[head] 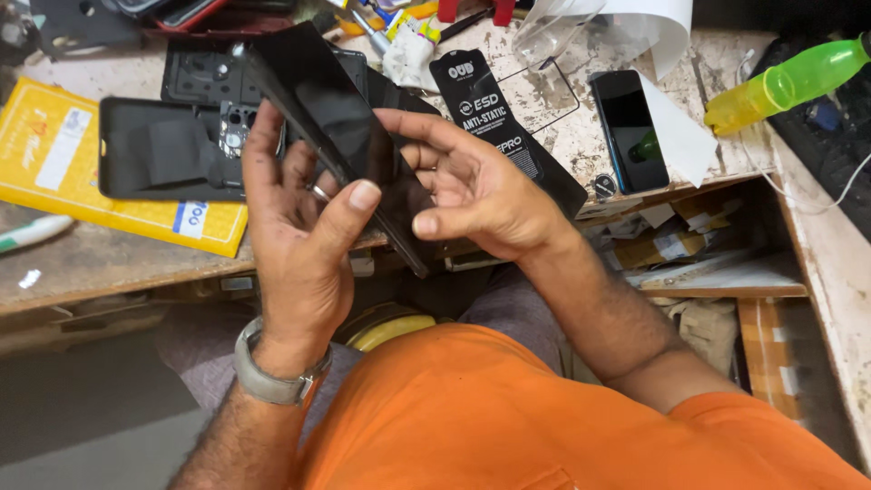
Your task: The person handles a disassembled smartphone, repeatedly opening and closing the screen assembly to check the hinge and internal connections. They also handle a separate copper-colored back cover, peeling off protective film and inspecting its edges. The person works at a cluttered bench with multiple phone parts and tools visible.
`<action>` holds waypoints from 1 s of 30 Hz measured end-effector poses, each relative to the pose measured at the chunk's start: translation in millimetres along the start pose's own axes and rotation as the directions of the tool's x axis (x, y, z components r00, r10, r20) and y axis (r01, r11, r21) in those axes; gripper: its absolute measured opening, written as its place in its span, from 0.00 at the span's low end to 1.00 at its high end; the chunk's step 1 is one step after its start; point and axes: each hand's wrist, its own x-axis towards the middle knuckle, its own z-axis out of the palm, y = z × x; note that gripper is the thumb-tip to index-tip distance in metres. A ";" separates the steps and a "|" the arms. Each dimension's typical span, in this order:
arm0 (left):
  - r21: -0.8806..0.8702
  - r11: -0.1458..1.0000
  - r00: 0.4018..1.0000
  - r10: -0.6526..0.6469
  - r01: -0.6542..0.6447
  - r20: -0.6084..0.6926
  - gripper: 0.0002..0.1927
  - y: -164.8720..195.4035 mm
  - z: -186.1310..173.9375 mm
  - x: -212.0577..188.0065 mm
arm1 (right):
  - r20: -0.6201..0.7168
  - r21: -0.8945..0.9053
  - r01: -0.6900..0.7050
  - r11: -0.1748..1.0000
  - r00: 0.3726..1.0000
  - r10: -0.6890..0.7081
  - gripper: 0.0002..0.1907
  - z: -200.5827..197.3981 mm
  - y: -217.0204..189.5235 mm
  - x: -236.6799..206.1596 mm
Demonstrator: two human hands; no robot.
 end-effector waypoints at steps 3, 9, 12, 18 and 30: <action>0.023 0.999 0.999 0.044 -0.043 -0.031 0.47 -4.0 9.2 1.3 | -0.013 0.172 -0.061 0.983 0.998 0.064 0.48 -9.6 6.5 0.4; 0.040 0.998 0.995 0.043 -0.040 -0.091 0.44 -7.9 23.4 6.2 | 0.003 0.357 -0.039 0.933 0.999 0.041 0.49 -20.9 24.7 -0.7; 0.012 1.000 0.994 0.018 -0.017 -0.104 0.40 -5.2 21.6 6.9 | -0.010 0.351 0.039 0.936 0.999 -0.038 0.48 -26.1 30.8 -0.9; -0.197 0.975 0.984 -0.128 0.102 -0.121 0.32 -2.2 13.1 11.1 | -0.053 0.363 0.073 0.929 0.997 -0.057 0.47 -28.3 37.2 -6.7; -0.124 0.989 0.991 -0.098 0.086 -0.089 0.38 3.0 7.9 10.3 | -0.190 -0.023 0.139 0.990 0.972 -0.141 0.24 7.6 23.2 -15.1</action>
